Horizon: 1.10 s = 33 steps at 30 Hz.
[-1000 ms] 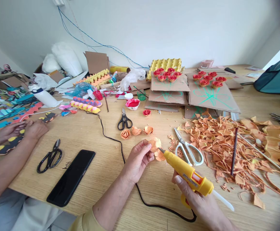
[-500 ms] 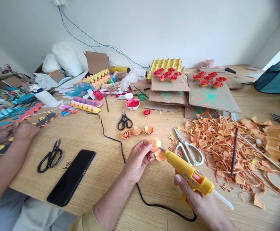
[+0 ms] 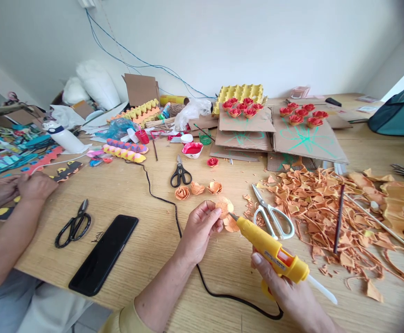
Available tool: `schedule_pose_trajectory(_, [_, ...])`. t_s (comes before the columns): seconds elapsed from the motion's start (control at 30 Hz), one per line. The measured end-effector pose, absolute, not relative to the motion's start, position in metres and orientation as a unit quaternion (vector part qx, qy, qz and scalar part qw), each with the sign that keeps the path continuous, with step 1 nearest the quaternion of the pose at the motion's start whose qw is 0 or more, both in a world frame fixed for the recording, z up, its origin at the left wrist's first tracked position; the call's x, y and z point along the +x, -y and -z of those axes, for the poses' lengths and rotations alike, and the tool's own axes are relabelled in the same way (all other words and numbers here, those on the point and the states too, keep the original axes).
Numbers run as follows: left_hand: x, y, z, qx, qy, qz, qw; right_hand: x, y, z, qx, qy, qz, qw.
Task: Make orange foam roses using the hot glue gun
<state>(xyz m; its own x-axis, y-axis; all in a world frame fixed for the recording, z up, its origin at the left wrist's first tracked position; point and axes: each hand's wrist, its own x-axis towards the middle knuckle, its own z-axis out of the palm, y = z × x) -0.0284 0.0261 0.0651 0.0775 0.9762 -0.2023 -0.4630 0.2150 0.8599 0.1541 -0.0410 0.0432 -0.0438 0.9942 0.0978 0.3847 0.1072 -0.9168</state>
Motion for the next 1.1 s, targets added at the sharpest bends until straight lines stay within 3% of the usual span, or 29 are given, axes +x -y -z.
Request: schedule_pose_trajectory(1.1, [-0.034, -0.028, -0.054, 0.544, -0.426, -0.496, 0.526, 0.155, 0.044, -0.041, -0.605, 0.536, -0.399, 0.434])
